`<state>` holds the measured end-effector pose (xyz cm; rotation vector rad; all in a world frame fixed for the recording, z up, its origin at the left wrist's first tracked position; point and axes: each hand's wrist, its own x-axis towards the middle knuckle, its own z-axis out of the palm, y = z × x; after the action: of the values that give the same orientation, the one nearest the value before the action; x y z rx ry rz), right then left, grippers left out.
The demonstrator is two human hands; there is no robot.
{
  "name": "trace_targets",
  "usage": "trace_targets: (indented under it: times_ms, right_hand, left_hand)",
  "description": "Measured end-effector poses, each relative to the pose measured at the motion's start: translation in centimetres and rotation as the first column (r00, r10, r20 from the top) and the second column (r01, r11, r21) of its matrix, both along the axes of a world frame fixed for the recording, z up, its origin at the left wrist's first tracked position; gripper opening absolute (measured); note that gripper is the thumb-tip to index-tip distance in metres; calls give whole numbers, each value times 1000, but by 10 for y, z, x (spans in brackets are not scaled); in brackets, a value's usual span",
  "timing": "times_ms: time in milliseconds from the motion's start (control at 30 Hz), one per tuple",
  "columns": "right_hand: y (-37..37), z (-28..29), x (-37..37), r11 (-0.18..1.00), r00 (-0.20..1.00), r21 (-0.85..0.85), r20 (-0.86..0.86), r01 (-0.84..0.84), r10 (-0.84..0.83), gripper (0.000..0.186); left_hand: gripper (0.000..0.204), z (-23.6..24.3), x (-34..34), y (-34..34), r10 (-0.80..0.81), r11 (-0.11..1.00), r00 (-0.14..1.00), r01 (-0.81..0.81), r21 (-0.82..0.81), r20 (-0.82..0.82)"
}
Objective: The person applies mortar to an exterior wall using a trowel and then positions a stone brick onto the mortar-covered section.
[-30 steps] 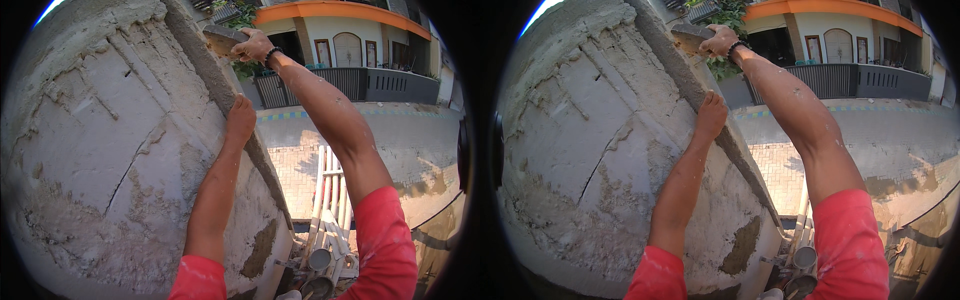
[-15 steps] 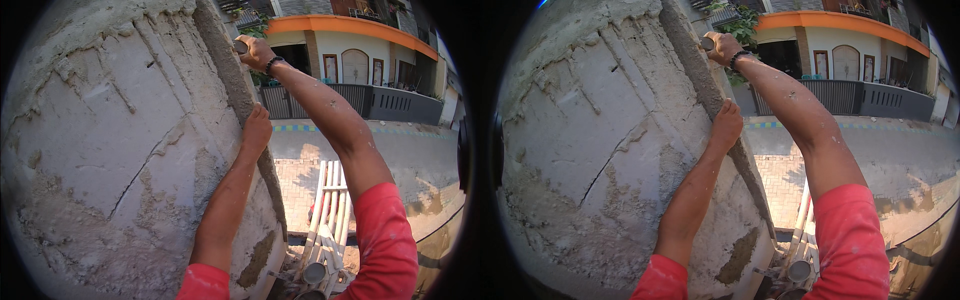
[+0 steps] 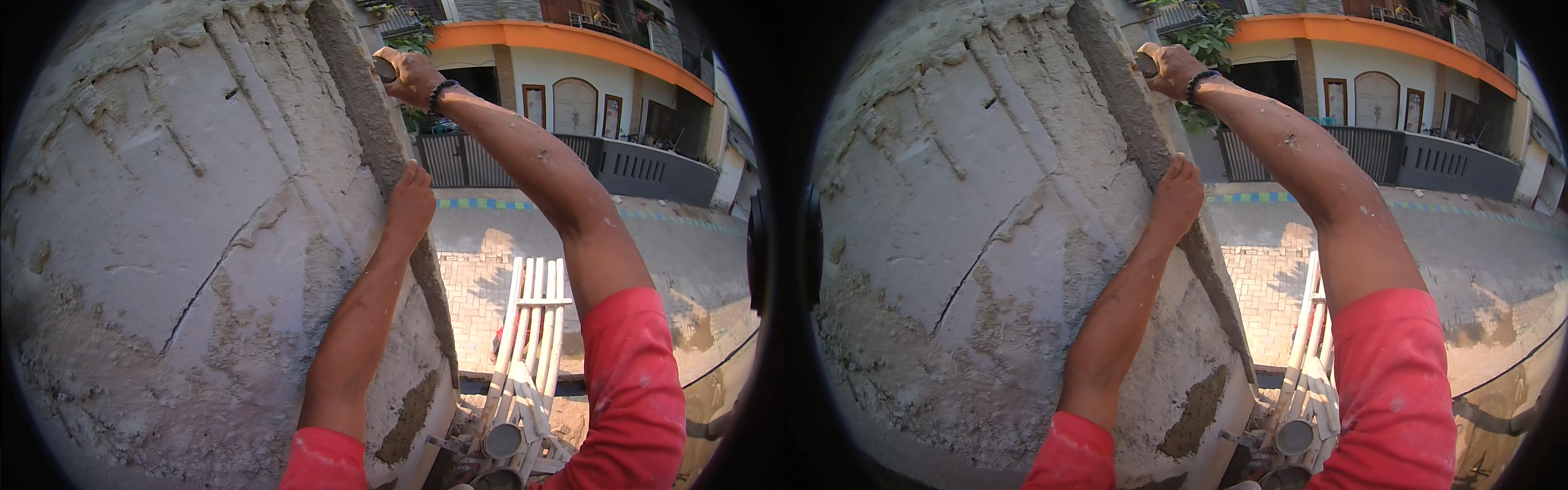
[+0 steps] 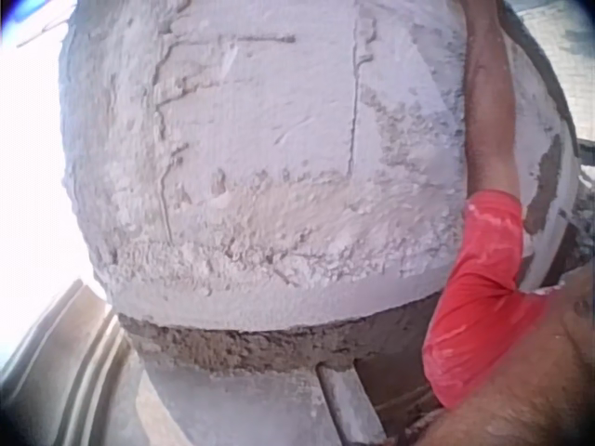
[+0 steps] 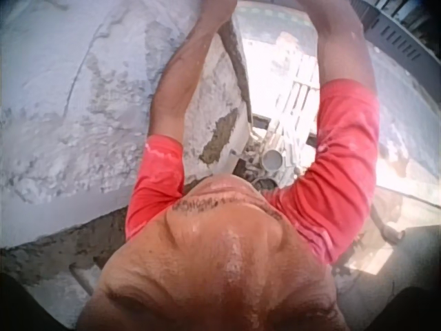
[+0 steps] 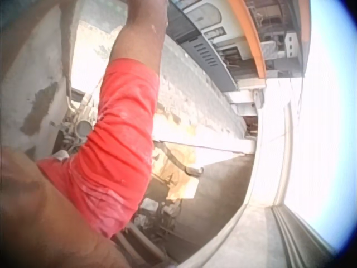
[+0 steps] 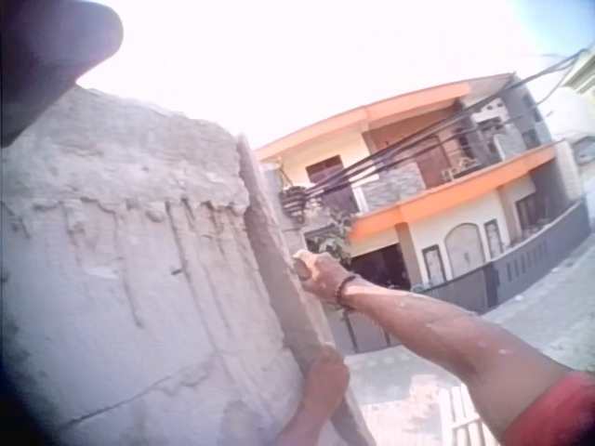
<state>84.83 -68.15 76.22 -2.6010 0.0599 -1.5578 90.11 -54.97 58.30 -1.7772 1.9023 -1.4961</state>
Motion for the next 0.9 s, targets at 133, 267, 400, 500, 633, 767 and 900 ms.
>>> trace_targets:
  times_ms: [133, 267, 400, 500, 633, 767, 900]
  right_hand:
    - [7, 0, -2, 983, 992, -150, -51, 109, -118, 42]
    - [-1, 3, -6, 971, 998, -236, -42, 39, -50, 51]
    - [-2, -5, 2, 986, 998, -161, 61, 32, -22, 41]
    - [-4, -8, 9, 998, 995, -48, 89, -28, 33, 38]
    - [-1, -21, 16, 987, 978, 122, 192, -109, 84, 40]
    - [-21, -37, 39, 878, 877, 259, 385, -403, 289, 42]
    - [-30, -38, 48, 938, 902, 127, 340, -324, 265, 41]
  left_hand:
    - [15, 5, -5, 7, 15, 1000, 1000, -15, 4, 4]
    - [15, 5, -7, 7, -44, 999, 998, 44, 8, -38]
    - [14, 5, -6, 7, 4, 1000, 1000, -4, 12, 9]
    - [14, 4, -5, 6, -29, 1000, 1000, 29, 1, -1]
    - [19, 4, -4, 9, 8, 999, 1000, -9, 31, 2]
    - [15, 7, -6, 7, -66, 998, 998, 66, -11, -23]
    - [16, 7, -5, 6, -76, 997, 995, 76, 8, -66]
